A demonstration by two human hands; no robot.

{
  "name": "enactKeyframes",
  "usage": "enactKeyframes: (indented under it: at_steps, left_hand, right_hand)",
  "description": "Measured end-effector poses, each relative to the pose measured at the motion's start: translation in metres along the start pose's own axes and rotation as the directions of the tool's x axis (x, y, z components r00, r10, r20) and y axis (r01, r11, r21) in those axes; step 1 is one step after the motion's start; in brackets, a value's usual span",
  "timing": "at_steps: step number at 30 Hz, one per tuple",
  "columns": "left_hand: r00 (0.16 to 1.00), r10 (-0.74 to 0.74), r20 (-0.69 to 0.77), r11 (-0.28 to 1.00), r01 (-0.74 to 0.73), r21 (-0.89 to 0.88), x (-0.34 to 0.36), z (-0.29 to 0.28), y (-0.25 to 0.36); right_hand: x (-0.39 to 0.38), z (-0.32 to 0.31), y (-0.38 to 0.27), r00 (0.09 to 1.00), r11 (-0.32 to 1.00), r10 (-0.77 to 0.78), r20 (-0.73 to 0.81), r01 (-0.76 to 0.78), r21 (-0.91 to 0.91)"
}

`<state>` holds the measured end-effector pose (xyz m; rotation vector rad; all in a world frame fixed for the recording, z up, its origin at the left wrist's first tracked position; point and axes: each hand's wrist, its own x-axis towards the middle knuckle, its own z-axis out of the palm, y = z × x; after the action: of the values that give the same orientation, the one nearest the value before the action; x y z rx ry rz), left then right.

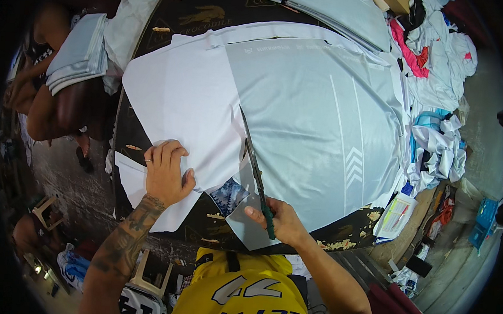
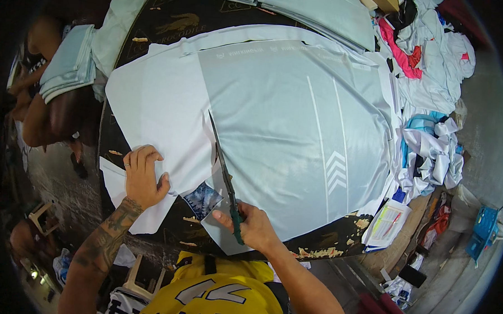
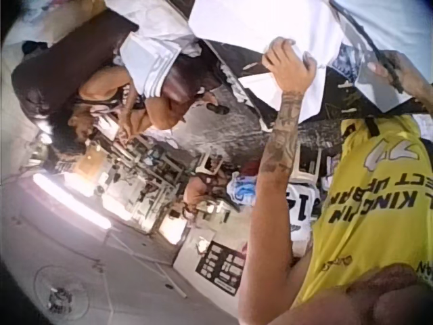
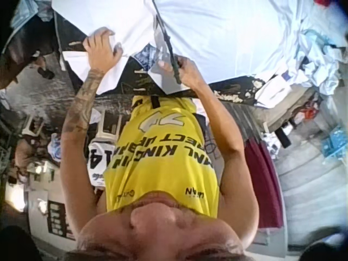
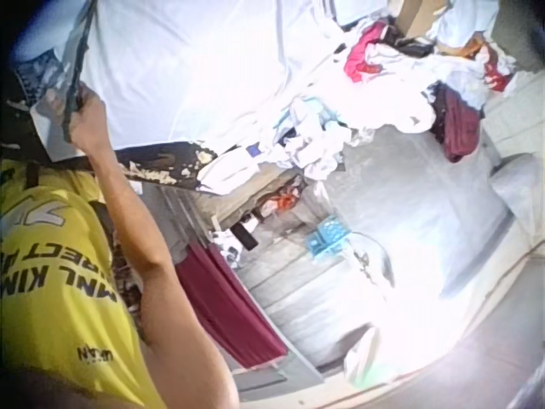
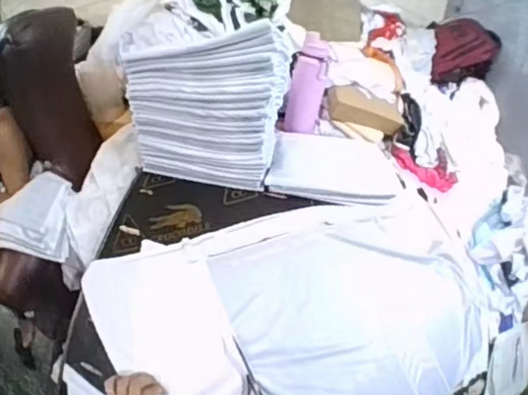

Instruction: The person uses shears to cut a large sheet of white fabric on a table, following a pattern or template. They repeatedly position the fabric, cut along marked lines, and fold the cut pieces.

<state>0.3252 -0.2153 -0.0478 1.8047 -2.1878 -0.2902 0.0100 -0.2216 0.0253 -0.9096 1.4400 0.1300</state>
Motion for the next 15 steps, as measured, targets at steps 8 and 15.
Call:
enactKeyframes:
  at_steps: [8, 15]
  left_hand:
    - [1.000, -0.013, 0.018, 1.000, 0.013, -0.004, -0.001, 0.002, -0.002]
    - [1.000, -0.017, 0.020, 1.000, 0.017, -0.006, 0.001, 0.002, -0.002]
  right_hand:
    - [-0.011, -0.001, 0.001, 0.999, 0.998, 0.030, -0.022, -0.031, -0.046]
    - [0.000, -0.007, 0.005, 1.000, 0.998, -0.018, 0.005, 0.018, -0.056]
